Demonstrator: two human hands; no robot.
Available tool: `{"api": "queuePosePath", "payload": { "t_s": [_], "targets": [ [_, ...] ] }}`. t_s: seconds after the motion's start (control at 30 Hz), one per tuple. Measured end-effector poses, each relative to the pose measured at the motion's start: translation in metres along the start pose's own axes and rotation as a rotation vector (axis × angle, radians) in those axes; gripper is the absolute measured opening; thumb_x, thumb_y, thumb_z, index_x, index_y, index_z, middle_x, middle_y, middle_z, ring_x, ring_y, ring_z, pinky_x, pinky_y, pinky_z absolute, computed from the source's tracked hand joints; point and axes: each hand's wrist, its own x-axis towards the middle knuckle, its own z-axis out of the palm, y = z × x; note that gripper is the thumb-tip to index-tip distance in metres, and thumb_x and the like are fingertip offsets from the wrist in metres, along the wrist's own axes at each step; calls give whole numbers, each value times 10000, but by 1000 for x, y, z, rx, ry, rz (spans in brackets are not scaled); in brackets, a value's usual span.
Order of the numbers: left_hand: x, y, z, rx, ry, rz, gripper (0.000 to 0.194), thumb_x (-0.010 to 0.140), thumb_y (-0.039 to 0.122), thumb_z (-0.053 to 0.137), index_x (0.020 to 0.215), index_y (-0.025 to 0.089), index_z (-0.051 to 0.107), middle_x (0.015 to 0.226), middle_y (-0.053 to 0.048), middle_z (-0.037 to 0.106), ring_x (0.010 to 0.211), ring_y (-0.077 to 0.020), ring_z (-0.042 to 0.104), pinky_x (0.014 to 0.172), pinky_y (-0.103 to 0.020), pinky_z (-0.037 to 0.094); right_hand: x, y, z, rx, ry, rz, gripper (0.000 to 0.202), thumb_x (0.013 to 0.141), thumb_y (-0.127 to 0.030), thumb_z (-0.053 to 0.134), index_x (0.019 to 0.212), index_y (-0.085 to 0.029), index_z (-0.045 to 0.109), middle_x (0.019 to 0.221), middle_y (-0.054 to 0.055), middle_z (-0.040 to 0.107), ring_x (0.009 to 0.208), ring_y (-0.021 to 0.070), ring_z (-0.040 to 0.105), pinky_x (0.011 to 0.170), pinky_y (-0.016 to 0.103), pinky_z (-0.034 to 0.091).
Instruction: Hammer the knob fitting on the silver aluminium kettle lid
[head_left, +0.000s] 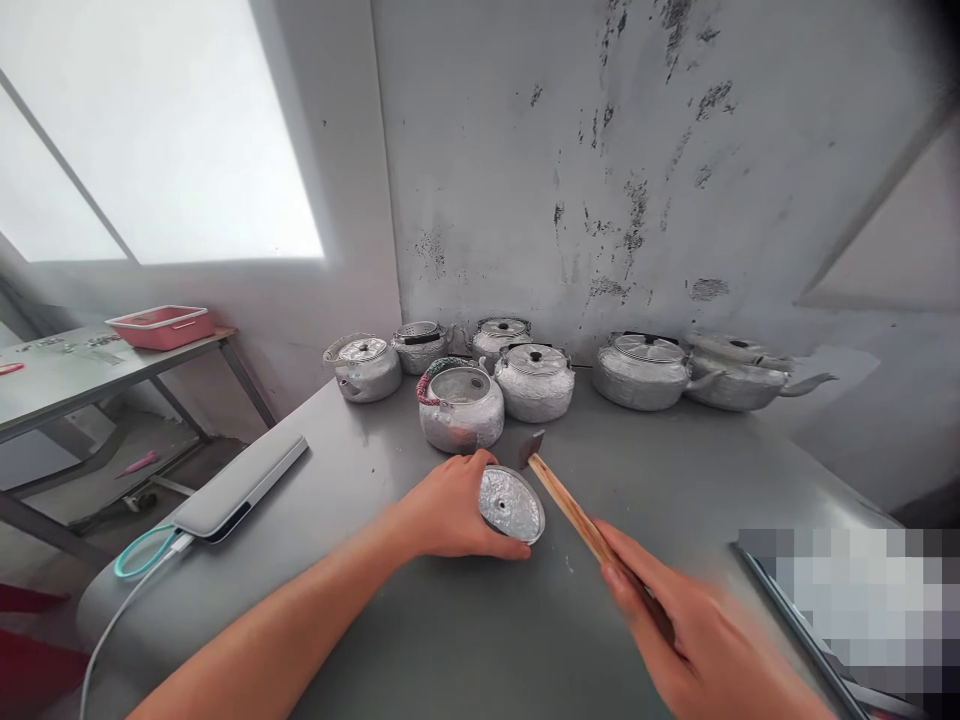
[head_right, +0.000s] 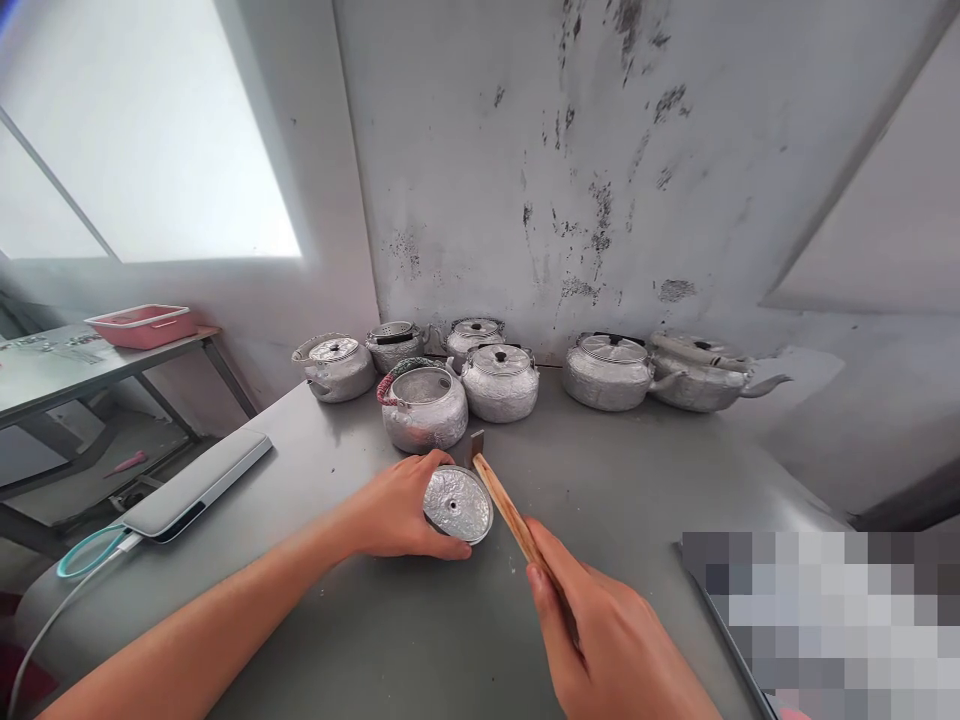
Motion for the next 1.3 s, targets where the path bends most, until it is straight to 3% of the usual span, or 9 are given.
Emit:
{"api": "queuePosePath", "payload": {
  "t_s": [0.1, 0.27, 0.4, 0.57, 0.77, 0.9, 1.0, 1.3],
  "targets": [
    [-1, 1, -3, -1, -22, -13, 957, 540, 759, 736, 1305, 240, 487, 1160, -104, 633, 1114, -342, 589, 901, -403, 493, 0, 1, -3, -22, -13, 2, 373, 1028, -375, 342, 1348, -309, 521, 779, 8, 742, 635, 200, 694, 543, 275, 510],
    [-2, 2, -6, 28, 6, 62, 803, 642, 683, 707, 1298, 256, 530, 1175, -92, 589, 1170, -327, 553, 998, -416, 457, -1, -2, 4, -59, -96, 24, 385, 1017, -307, 290, 1207, -282, 624, 735, 23, 746, 591, 239, 700, 524, 328, 514],
    [-3, 1, -1, 15, 30, 43, 888, 651, 632, 710, 1415, 265, 445, 1313, -109, 504, 1250, -341, 502, 1022, -418, 457, -2, -3, 13, -82, -117, 64, 407, 1019, -328, 287, 1237, -249, 622, 738, 30, 749, 638, 263, 726, 540, 344, 528],
    [-1, 3, 8, -27, 56, -42, 967, 578, 762, 703, 1375, 264, 480, 1305, -102, 511, 1172, -356, 553, 990, -452, 485, -2, -7, 10, -56, -80, 53, 376, 1003, -316, 332, 1184, -287, 661, 688, 15, 748, 630, 264, 741, 568, 334, 549],
    [0, 2, 9, -36, 63, -77, 1012, 531, 785, 714, 1383, 288, 488, 1315, -90, 493, 1194, -357, 544, 975, -446, 502, -3, -10, 5, 5, 65, 24, 347, 994, -332, 360, 1187, -330, 649, 689, 14, 737, 693, 267, 749, 531, 315, 532],
    [0, 2, 10, -36, 68, -83, 937, 542, 790, 700, 1333, 316, 535, 1278, -75, 511, 1171, -345, 552, 944, -431, 520, -1, -9, 7, 11, 2, 16, 346, 998, -332, 354, 1149, -339, 666, 665, 6, 727, 562, 256, 705, 501, 331, 519],
    [0, 2, 10, -28, 72, -87, 984, 529, 795, 703, 1357, 296, 520, 1263, -87, 508, 1140, -344, 560, 943, -442, 521, 1, -9, 6, 8, 0, 30, 371, 1012, -335, 321, 1191, -323, 645, 627, 2, 703, 507, 240, 666, 490, 328, 504],
    [1, 6, 8, -17, 82, -83, 945, 521, 790, 703, 1309, 286, 561, 1182, -82, 537, 1049, -323, 582, 895, -430, 538, 3, -4, 9, -3, -86, 65, 370, 1038, -358, 292, 1262, -293, 578, 784, 32, 723, 682, 247, 705, 678, 358, 548]
  ]
}}
